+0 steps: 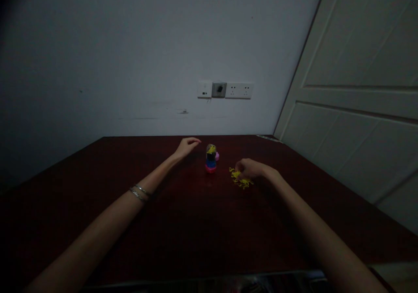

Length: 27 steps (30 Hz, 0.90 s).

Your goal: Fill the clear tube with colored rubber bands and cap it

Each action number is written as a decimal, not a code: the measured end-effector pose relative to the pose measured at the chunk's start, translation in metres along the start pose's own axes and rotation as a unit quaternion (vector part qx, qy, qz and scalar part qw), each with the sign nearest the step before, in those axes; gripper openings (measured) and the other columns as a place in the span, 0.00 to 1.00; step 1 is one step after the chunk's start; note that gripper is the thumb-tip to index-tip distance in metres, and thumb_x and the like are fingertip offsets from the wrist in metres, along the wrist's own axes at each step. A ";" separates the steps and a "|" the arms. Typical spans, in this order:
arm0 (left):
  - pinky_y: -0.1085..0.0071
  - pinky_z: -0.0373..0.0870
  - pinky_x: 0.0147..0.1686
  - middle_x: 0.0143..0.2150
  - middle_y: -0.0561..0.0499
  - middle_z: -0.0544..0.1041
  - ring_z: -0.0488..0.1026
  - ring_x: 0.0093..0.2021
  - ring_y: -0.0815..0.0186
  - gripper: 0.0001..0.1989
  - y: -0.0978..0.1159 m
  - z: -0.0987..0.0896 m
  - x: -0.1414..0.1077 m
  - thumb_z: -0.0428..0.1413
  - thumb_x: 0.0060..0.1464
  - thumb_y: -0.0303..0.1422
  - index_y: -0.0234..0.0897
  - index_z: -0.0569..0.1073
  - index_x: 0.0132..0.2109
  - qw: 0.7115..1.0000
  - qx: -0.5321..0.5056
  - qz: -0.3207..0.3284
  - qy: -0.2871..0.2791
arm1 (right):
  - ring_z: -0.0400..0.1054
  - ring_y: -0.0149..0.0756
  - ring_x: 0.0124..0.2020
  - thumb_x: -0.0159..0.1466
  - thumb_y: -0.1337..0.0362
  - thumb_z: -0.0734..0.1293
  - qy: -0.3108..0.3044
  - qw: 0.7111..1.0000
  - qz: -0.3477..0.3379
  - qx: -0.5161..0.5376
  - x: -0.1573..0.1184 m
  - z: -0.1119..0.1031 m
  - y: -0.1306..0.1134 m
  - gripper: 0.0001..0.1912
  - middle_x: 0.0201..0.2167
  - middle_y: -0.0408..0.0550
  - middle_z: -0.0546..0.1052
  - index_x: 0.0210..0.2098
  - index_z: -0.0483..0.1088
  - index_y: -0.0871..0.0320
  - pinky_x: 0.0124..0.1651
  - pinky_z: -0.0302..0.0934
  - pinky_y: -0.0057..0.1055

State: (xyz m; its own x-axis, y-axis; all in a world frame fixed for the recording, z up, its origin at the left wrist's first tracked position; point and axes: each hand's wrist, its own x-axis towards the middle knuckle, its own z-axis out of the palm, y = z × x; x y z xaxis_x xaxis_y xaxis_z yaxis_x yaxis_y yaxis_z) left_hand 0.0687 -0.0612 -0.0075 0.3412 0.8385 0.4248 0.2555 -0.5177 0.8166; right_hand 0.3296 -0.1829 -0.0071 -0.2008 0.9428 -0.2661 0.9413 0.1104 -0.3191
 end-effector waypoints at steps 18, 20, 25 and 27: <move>0.72 0.66 0.39 0.35 0.47 0.77 0.71 0.35 0.66 0.14 -0.058 0.002 -0.030 0.49 0.46 0.25 0.31 0.76 0.38 0.983 0.165 -0.049 -0.057 | 0.64 0.30 0.24 0.49 0.61 0.64 0.055 0.987 -0.057 0.139 -0.011 -0.033 -0.016 0.11 0.26 0.47 0.73 0.30 0.70 0.61 0.27 0.60 0.28; 0.73 0.66 0.37 0.35 0.47 0.76 0.71 0.34 0.67 0.14 -0.057 0.002 -0.031 0.49 0.46 0.25 0.31 0.76 0.38 0.983 0.170 -0.049 -0.058 | 0.63 0.29 0.22 0.50 0.60 0.64 0.061 0.984 -0.070 0.152 -0.011 -0.042 -0.022 0.12 0.24 0.46 0.72 0.30 0.70 0.62 0.26 0.59 0.27; 0.74 0.65 0.35 0.33 0.47 0.76 0.70 0.32 0.67 0.14 -0.053 0.002 -0.033 0.49 0.47 0.25 0.30 0.76 0.39 0.981 0.174 -0.050 -0.066 | 0.61 0.26 0.22 0.51 0.59 0.65 0.079 0.977 -0.105 0.167 -0.010 -0.072 -0.045 0.13 0.24 0.46 0.71 0.31 0.70 0.62 0.26 0.58 0.26; 0.74 0.65 0.34 0.33 0.47 0.76 0.70 0.32 0.67 0.14 -0.053 0.002 -0.033 0.49 0.46 0.24 0.30 0.76 0.38 0.981 0.174 -0.046 -0.067 | 0.62 0.26 0.22 0.50 0.59 0.66 0.077 0.977 -0.116 0.164 -0.006 -0.083 -0.056 0.14 0.26 0.46 0.72 0.32 0.71 0.62 0.26 0.58 0.26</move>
State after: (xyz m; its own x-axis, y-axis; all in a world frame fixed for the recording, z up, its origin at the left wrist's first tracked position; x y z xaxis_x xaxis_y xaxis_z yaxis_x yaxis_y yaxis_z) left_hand 0.0456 -0.0620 -0.0651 0.4114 0.8671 0.2809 0.5761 -0.4862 0.6570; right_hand 0.3003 -0.1690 0.0877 -0.3305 0.9436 -0.0195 0.7324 0.2434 -0.6359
